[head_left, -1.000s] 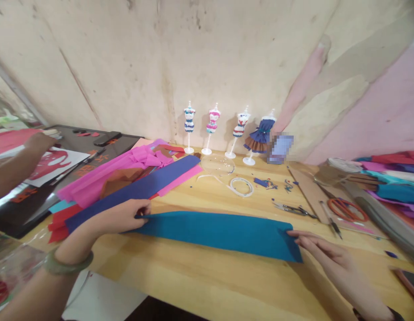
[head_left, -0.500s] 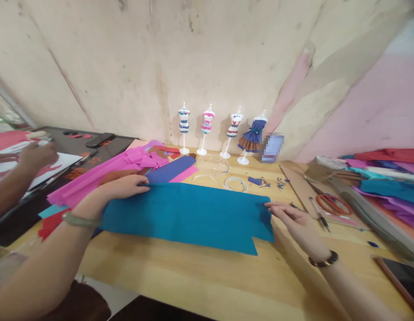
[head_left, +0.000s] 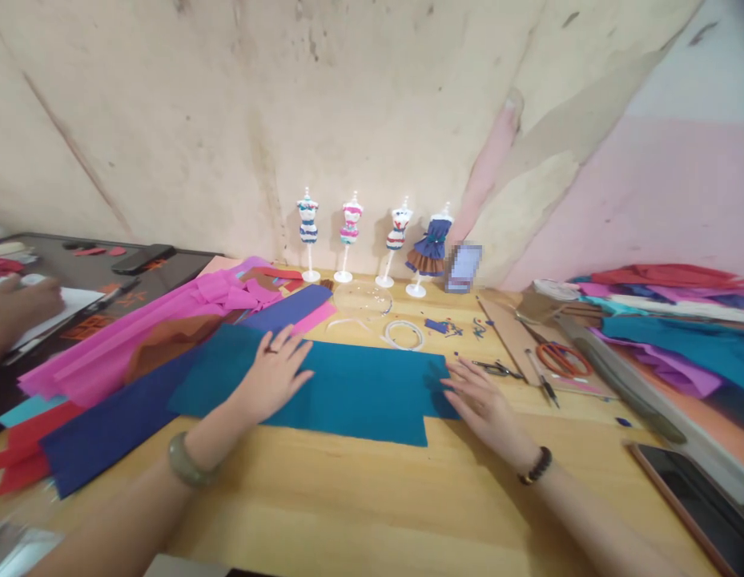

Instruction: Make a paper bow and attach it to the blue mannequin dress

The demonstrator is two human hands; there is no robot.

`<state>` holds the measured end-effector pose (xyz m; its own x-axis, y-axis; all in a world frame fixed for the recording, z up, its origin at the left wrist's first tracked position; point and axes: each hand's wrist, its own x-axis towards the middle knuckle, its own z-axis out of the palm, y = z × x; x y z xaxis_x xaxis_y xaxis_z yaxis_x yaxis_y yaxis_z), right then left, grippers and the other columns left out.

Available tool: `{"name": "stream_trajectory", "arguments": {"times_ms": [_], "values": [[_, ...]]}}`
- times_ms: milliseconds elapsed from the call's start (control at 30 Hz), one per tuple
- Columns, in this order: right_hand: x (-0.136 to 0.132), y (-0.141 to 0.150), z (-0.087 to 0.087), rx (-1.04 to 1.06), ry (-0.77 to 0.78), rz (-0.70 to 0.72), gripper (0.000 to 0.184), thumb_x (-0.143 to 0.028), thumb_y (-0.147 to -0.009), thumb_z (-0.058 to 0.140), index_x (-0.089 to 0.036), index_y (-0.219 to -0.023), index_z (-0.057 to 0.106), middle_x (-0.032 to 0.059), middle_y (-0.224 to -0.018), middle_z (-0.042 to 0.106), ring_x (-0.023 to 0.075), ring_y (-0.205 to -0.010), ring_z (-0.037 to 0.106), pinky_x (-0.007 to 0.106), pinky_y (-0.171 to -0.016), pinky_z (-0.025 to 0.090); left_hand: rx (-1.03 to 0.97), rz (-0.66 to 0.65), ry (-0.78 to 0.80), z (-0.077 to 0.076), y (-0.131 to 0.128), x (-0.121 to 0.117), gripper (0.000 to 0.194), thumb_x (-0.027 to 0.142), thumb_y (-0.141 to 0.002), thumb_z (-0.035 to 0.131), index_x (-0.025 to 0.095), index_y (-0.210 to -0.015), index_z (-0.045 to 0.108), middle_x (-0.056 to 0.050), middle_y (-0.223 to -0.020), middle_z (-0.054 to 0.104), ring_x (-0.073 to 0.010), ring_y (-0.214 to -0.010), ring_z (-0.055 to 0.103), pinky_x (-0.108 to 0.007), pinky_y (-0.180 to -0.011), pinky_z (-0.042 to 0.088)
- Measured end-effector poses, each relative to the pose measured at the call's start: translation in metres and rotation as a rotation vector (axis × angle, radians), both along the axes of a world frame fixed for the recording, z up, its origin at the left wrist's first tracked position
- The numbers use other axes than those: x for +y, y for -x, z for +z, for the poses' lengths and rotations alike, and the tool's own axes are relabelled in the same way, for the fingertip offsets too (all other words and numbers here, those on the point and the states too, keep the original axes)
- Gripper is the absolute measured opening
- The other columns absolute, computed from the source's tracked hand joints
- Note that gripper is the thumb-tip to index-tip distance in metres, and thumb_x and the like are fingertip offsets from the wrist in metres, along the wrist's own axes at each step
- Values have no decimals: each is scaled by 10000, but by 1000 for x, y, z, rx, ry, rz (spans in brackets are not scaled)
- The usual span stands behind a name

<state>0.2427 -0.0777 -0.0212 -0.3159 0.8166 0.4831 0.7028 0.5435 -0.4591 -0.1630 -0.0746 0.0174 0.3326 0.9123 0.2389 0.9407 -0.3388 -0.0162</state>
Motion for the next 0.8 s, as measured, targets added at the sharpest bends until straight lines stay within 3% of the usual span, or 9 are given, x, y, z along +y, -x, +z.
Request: {"name": "stream_trajectory", "arguments": {"times_ms": [167,300,533,667,800], "values": [[-35,29,3,-328,117,247,493,-412,-941,517,-273,-1413,487,93,-1532,377,321,-1443,258,592,-1133,285,-44,-40,282,-20,-23,-8,731,699,-876,373,288,-1480,352,-83,-1577,255,-366,-1465,152,-614,-1140,103],[-42,40,4,-448,194,295,480,-448,-965,469,-330,-1429,451,83,-1561,315,331,-1453,214,624,-1132,236,-45,-8,344,-19,-17,-6,761,729,-850,383,330,-1492,293,-62,-1590,199,-378,-1469,119,-633,-1132,76],[-44,39,6,-418,195,314,462,-442,-954,495,-325,-1401,494,82,-1552,338,330,-1446,239,608,-1133,255,-19,-5,348,-18,-16,-7,764,729,-849,380,333,-1493,271,-73,-1590,183,-396,-1462,133,-661,-1115,64],[-32,20,7,-320,122,240,414,-391,-970,463,-251,-1344,572,96,-1523,395,282,-1420,327,502,-1133,346,-23,-7,334,-20,-11,-3,751,728,-848,387,348,-1487,282,-70,-1588,196,-401,-1459,144,-659,-1115,78],[4,-23,4,-283,-6,7,400,-286,-984,380,-194,-1306,598,109,-1399,554,256,-1339,463,477,-1111,401,-12,42,380,-13,-4,2,750,719,-850,388,342,-1489,278,-76,-1587,185,-409,-1460,125,-682,-1100,100]]}}
